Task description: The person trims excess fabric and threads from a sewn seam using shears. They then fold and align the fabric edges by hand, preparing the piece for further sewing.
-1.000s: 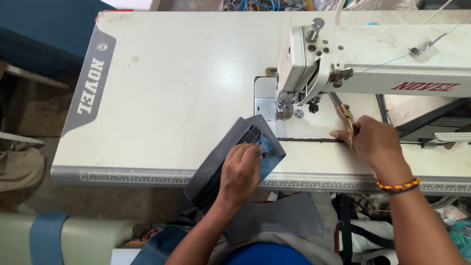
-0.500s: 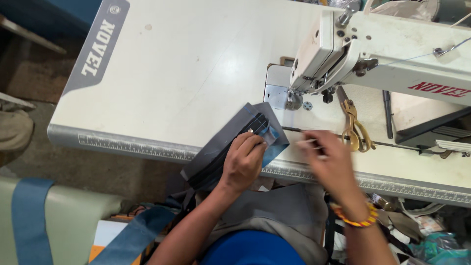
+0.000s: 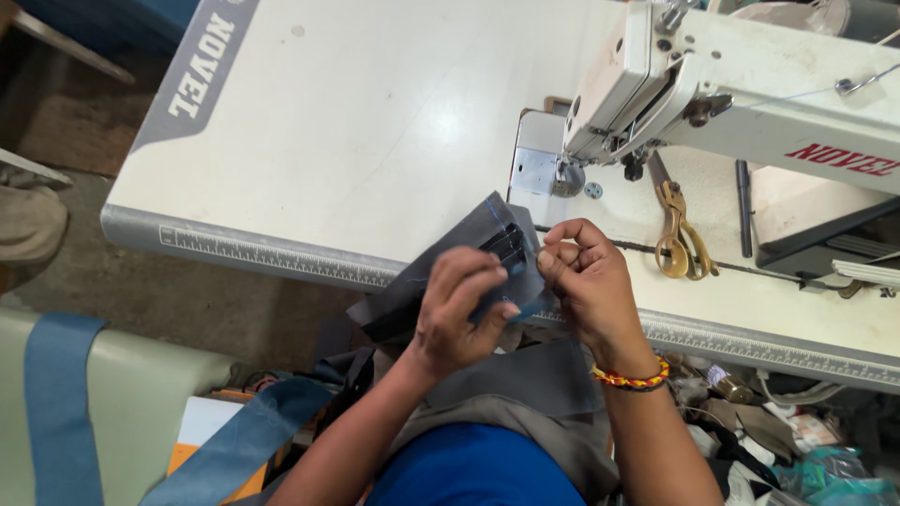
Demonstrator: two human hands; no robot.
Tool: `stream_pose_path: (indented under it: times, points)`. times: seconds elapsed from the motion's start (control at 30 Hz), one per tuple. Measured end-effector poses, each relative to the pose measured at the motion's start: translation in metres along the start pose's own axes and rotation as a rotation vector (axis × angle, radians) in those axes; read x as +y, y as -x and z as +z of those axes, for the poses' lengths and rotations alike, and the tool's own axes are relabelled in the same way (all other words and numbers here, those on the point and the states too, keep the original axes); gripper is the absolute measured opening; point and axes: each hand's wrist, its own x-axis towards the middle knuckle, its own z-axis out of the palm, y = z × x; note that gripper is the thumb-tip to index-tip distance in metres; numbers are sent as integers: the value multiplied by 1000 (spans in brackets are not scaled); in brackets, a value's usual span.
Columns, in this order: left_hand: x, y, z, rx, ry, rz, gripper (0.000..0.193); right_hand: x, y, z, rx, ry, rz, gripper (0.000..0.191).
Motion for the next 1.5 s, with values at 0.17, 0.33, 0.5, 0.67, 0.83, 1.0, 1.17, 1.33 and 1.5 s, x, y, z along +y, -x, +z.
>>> stream_pose_path:
  times: [0.17, 0.33, 0.5, 0.67, 0.83, 1.0, 1.17, 1.33, 1.5]
  points:
    - [14, -33, -36, -129, -147, 139, 57, -19, 29, 13, -107, 88, 34, 27]
    - [8, -39, -52, -534, 237, -261, 29, -31, 48, 32, -70, 163, -76, 17]
    - [11, -18, -52, -485, 526, -477, 21, -44, 74, 53, 54, 651, -407, 12]
    - [18, -10, -45, -445, 522, -584, 17, -60, 90, 63, -19, 1243, -813, 28]
    - [21, -9, -44, -480, 537, -557, 15, -59, 84, 67, -46, 1322, -834, 27]
    - [24, -6, -42, -437, 486, -510, 15, -58, 83, 68, -71, 1422, -842, 27]
    - [16, -6, -36, -262, 395, -624, 17, -68, 109, 70, -347, 1093, -638, 27]
    - [15, -1, -36, -244, 413, -613, 17, -49, 107, 72, -109, 1063, -643, 25]
    - [26, 0, -37, -294, 468, -585, 14, -38, 84, 68, 53, 1110, -723, 27]
